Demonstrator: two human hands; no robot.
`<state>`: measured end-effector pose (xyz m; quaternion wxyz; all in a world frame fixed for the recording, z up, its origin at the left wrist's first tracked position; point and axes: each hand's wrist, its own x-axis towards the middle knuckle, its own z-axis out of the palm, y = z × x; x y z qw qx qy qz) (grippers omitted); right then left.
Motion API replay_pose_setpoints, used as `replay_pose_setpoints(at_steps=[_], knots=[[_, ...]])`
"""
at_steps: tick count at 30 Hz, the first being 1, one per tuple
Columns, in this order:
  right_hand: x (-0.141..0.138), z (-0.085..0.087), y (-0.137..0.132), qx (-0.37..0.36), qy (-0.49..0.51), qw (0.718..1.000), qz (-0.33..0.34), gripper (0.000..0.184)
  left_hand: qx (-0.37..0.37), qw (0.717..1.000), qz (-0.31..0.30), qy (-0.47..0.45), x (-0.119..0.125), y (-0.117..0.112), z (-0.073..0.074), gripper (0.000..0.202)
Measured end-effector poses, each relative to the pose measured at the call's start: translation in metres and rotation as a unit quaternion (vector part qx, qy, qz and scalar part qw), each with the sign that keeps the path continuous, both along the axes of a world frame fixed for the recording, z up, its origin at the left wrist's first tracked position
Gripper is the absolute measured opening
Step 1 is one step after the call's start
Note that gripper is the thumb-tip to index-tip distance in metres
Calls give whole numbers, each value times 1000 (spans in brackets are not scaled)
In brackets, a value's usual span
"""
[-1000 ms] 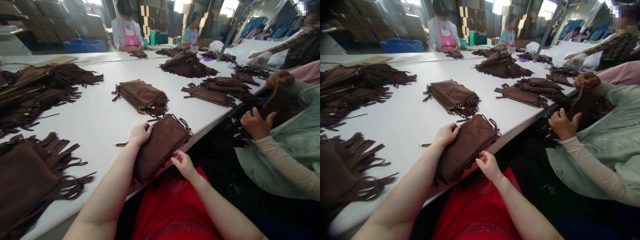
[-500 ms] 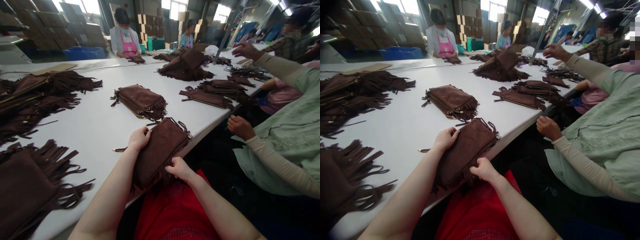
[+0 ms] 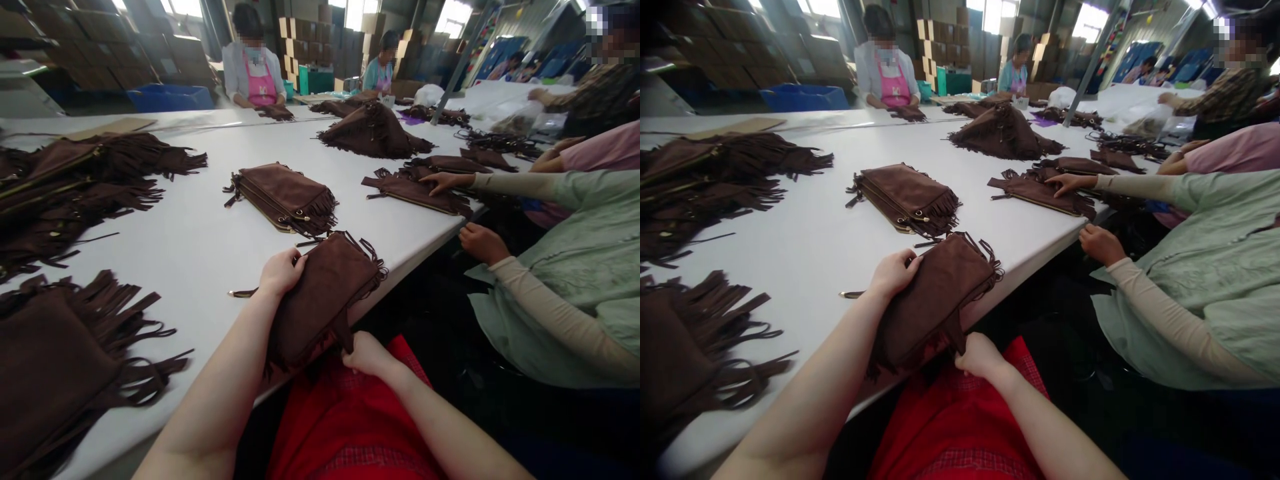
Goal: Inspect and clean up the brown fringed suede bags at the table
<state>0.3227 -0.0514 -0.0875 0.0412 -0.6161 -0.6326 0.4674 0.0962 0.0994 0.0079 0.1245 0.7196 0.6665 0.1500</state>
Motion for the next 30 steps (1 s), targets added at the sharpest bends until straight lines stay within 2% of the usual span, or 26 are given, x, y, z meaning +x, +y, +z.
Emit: replay_pose_setpoints(at_steps=[4,6,9,11,12,14,16,18,20,22,24,27,30], knots=[[3,7,2,17,-52,998,17,17,-6,1000,2,2,1,-1,2,38],[2,5,-2,31,-96,994,35,21,-5,1000,1,2,1,-2,3,38],[5,-17,-21,18,-160,983,88,22,-3,1000,5,2,1,-3,3,39],[13,-37,-36,-23,-153,983,99,22,-4,1000,6,1,1,-2,3,39],[18,-45,-41,-39,-131,987,83,23,-4,1000,6,2,1,-2,3,39],[28,-50,-43,-25,-65,998,4,23,-4,1000,6,3,1,-1,2,39],[34,-39,-33,59,14,994,-96,26,-4,1000,10,4,1,0,2,39],[34,-15,-15,171,84,966,-173,31,-6,1000,14,6,1,1,1,39],[27,12,4,224,157,941,-199,35,-7,1000,13,8,1,1,1,39],[16,33,19,183,240,937,-178,33,-7,1000,10,9,1,0,2,38],[2,45,29,83,301,940,-136,28,-4,1000,9,9,1,0,2,39],[-14,48,35,-30,338,936,-96,24,3,1000,6,7,1,-1,3,39],[-20,46,37,-31,316,941,-115,13,5,1000,2,2,0,-1,2,38]])
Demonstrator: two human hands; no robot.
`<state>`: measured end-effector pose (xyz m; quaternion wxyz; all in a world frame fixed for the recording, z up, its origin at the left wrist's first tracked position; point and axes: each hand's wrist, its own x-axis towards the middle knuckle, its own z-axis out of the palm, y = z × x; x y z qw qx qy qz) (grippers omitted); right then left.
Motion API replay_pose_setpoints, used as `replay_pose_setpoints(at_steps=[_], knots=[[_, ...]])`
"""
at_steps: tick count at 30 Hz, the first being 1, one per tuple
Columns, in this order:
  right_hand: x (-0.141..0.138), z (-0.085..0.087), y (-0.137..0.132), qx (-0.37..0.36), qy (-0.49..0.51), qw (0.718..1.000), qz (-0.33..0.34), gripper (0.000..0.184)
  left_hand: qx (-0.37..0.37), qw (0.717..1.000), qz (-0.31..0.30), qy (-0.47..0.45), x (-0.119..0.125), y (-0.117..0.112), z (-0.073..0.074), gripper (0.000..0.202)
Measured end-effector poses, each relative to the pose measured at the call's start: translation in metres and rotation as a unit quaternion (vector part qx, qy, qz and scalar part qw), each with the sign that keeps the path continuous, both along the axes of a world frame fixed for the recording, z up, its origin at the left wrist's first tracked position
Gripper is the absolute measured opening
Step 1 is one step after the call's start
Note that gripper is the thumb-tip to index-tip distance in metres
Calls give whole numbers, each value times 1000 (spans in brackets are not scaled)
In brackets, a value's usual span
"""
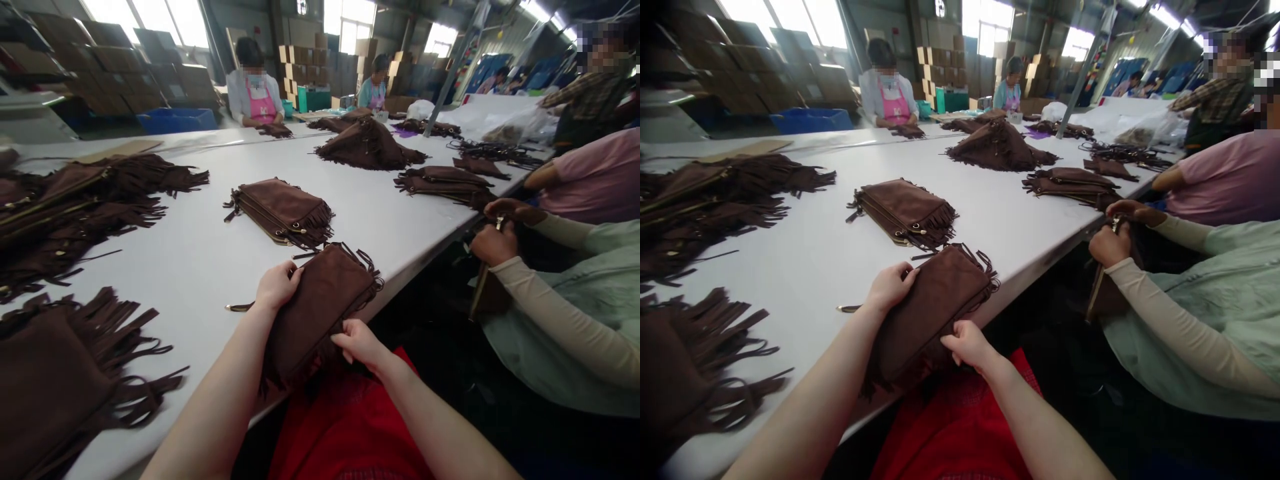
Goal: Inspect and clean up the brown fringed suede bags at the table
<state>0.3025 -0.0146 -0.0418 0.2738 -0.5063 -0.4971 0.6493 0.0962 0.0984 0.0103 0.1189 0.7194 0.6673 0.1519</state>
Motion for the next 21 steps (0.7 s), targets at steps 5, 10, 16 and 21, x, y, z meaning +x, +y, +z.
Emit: replay_pose_setpoints(at_steps=[5,10,16,21], knots=[[5,-21,-9,-9,-153,987,42,14,-6,1000,1,2,0,1,0,38],[20,-75,-42,-99,-231,960,125,19,-12,1000,6,2,1,0,1,38],[43,-64,-40,100,-198,969,-107,19,-9,1000,2,3,1,2,-1,38],[30,-13,-9,130,-72,986,-78,28,-7,1000,3,3,0,1,-1,39]])
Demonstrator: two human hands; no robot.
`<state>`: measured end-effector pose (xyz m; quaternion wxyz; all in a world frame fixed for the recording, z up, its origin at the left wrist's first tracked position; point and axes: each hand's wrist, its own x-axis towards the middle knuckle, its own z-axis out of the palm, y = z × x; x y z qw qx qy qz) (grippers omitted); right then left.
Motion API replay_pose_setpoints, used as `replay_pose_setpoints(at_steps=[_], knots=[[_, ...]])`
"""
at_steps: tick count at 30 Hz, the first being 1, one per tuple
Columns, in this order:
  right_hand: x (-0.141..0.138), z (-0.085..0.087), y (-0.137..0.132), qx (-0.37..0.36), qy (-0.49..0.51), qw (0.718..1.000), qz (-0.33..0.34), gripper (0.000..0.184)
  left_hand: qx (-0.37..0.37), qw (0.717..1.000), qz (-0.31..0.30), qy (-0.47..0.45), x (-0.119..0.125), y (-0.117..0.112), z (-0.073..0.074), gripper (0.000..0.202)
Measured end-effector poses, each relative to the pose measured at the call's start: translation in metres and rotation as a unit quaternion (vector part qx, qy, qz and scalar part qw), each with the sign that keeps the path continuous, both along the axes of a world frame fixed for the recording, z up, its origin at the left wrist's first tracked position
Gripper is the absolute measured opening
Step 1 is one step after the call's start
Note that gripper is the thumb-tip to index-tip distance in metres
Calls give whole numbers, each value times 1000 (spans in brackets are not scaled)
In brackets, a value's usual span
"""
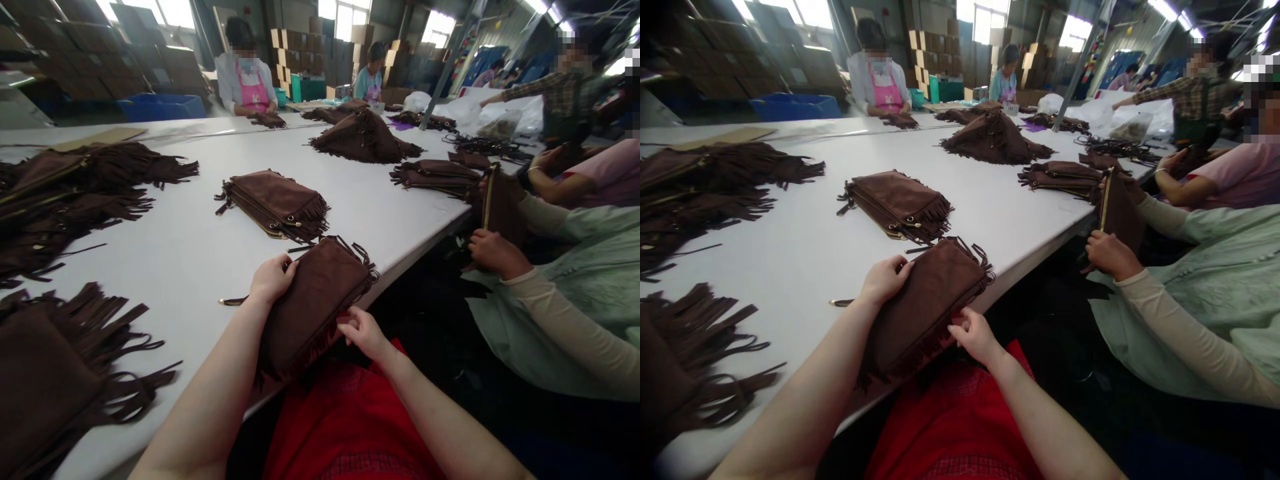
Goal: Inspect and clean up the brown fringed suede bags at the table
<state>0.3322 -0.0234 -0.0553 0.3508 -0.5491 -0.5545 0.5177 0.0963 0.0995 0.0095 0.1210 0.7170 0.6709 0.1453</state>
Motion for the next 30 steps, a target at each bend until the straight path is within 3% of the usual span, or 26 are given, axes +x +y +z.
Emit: replay_pose_setpoints(at_steps=[4,10,13,15,18,21,23,25,27,29,30], knots=[[-20,10,8,-109,66,990,57,26,3,1000,-4,-1,0,-2,1,40],[-26,8,4,-130,3,991,39,15,1,1000,-2,2,-1,0,0,40],[-24,4,1,-149,-29,987,60,13,-3,1000,-3,0,-1,0,0,40],[-21,-5,-5,-148,-39,984,89,11,-5,1000,-4,1,0,0,0,40],[-17,-32,-25,-158,-80,972,153,12,-4,1000,-3,4,0,0,0,40],[-9,-65,-50,-235,-147,937,214,16,-6,1000,2,8,0,0,0,39],[-1,-78,-59,-261,-166,932,188,16,-9,1000,3,9,0,1,-1,39],[8,-74,-55,-188,-150,966,90,14,-9,1000,2,9,0,1,-1,39],[14,-55,-41,-51,-115,992,-24,17,-8,1000,3,8,0,1,0,39],[14,-28,-23,37,-75,994,-73,28,-9,1000,5,8,0,1,0,40],[11,-16,-15,46,-51,995,-67,31,-9,1000,5,9,0,1,0,40]])
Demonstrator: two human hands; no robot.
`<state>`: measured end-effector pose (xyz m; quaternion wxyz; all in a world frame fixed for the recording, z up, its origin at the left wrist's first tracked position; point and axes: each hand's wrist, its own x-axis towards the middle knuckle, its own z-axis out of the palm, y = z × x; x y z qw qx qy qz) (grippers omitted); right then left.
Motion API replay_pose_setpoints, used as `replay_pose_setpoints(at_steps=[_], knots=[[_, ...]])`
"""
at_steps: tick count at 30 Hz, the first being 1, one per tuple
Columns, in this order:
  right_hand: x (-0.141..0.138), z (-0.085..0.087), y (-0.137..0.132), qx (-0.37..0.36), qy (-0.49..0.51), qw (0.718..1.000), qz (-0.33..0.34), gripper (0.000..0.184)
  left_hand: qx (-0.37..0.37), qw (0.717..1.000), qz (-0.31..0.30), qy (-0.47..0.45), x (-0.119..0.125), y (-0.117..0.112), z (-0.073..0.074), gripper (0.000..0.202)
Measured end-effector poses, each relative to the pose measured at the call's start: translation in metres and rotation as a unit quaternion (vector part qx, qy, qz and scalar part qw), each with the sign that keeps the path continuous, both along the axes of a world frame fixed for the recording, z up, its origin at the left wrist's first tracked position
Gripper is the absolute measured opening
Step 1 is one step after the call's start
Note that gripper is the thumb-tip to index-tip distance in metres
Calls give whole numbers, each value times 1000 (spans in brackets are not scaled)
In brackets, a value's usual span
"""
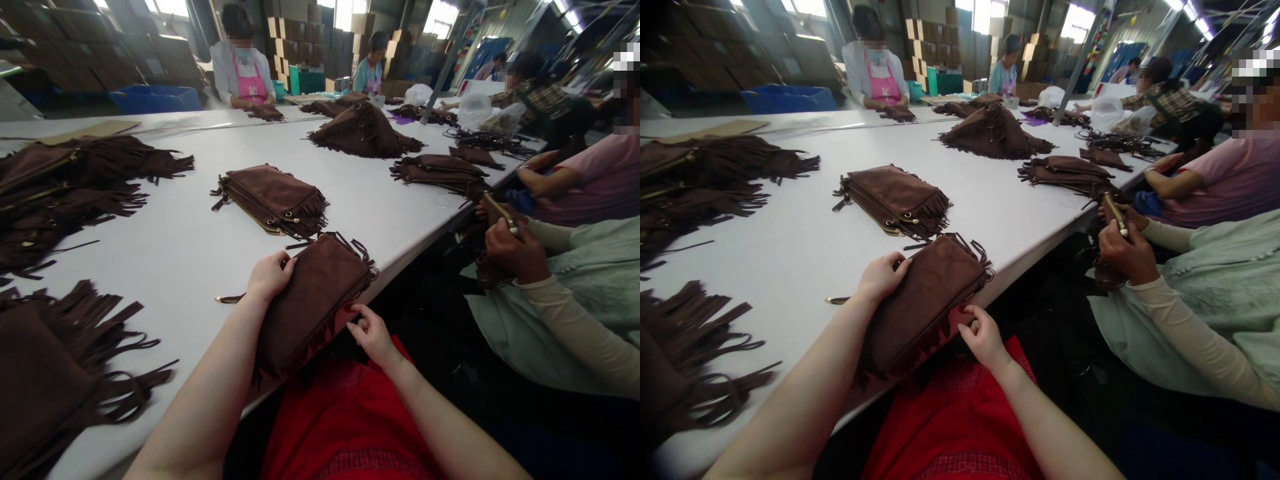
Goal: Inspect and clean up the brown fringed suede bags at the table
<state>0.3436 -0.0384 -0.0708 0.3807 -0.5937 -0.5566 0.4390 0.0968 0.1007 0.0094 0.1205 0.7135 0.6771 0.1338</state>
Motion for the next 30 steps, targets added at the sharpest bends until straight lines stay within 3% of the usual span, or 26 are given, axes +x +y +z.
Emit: replay_pose_setpoints(at_steps=[2,5,10,14,18,22,30], knots=[[-9,19,13,-40,54,996,58,28,1,1000,-1,2,0,-1,0,40],[-24,31,21,-123,117,976,134,29,4,1000,-5,0,-1,-2,1,40],[-36,30,22,-144,101,978,111,26,6,1000,-5,-7,0,-3,3,38],[-37,29,24,-132,-3,986,98,17,-3,1000,-7,0,0,-2,6,37],[-39,19,17,-159,-110,971,138,8,-5,1000,-8,6,1,-3,6,37],[-37,0,-2,-195,-171,949,181,16,10,999,-25,34,2,-5,5,37],[-15,-29,-28,-191,-226,937,183,12,14,985,-133,111,4,-6,6,37]])
